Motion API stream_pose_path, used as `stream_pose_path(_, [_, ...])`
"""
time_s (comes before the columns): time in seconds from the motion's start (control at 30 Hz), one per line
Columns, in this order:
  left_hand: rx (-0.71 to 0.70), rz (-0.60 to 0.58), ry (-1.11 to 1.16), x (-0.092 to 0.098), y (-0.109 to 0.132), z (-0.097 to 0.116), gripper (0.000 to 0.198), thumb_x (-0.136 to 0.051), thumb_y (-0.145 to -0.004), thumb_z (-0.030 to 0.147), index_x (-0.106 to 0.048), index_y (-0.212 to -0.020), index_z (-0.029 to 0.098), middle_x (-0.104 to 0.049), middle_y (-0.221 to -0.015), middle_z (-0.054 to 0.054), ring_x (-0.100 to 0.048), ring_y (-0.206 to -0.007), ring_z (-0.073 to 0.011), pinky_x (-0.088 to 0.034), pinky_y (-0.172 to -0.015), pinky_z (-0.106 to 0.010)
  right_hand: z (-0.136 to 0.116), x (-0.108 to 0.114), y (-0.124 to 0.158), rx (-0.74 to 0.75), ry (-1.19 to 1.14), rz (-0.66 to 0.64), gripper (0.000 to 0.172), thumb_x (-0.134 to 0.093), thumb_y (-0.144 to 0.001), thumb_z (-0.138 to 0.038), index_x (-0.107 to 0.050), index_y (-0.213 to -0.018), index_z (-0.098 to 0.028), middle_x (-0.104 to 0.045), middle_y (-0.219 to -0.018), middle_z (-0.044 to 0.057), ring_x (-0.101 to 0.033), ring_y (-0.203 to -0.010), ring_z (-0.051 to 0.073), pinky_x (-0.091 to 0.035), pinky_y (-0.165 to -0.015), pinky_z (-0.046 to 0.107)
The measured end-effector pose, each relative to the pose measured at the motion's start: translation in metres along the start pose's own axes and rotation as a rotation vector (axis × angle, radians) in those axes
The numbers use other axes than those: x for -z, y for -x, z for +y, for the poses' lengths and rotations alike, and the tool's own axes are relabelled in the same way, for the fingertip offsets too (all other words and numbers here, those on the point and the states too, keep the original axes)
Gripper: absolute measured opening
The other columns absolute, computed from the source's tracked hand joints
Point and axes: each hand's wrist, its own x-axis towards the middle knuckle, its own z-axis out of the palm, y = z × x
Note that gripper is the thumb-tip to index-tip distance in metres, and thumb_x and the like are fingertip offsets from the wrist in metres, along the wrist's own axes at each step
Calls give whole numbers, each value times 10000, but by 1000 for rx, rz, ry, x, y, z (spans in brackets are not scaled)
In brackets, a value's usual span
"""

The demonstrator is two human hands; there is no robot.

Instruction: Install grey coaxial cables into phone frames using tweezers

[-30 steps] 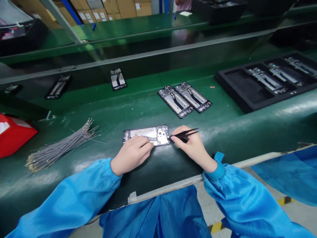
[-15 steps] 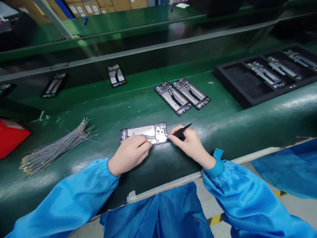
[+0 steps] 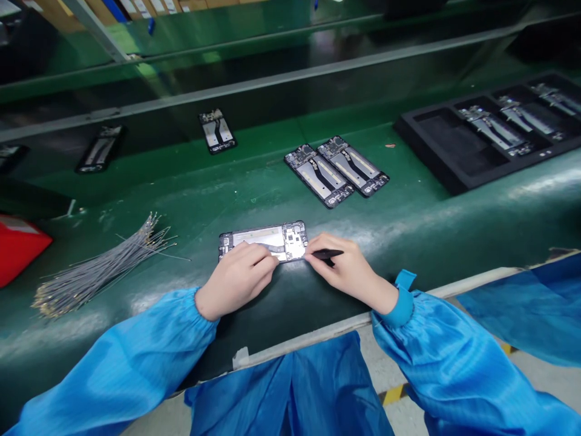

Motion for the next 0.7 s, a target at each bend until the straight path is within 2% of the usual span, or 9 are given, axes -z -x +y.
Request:
stream_pose_path(0.17, [26, -4, 31, 2, -2, 1, 169, -407, -849, 173, -559, -776, 172, -510, -713, -17, -451, -678, -160, -339, -625, -295, -4, 0, -1, 64, 53, -36, 70, -535, -805, -141, -569, -848, -185, -613, -804, 51, -570, -764, 158, -463, -689, 294])
stream_pose_path(0.43, [67, -59, 60, -4, -13, 3, 181, -412, -874, 255, -548, -781, 180, -529, -723, -10, -485, -685, -161, -360, -646, -305, 11, 7, -8, -182, -90, -39, 77, -533, -825, -255, -567, -802, -189, -596, -806, 31, -566, -773, 159, -447, -715, 301])
stream_pose_path(0.57, [72, -70, 84, -8, -19, 5, 202, -386, -888, 252, -546, -786, 182, -523, -763, -20, -493, -729, -162, -374, -659, -289, 12, 10, -11, -186, -108, 70, 95, -528, -828, -271, -591, -822, -200, -574, -797, 24, -554, -756, 152, -438, -696, 294])
stream_pose_path(0.7, [161, -80, 152, -9, -24, 6, 189, -373, -882, 220, -534, -796, 172, -512, -809, -28, -498, -735, -149, -397, -646, -255, 7, 10, -11, -157, -114, 23, 108, -543, -821, -254, -623, -881, -212, -619, -811, 22, -573, -752, 148, -447, -695, 286])
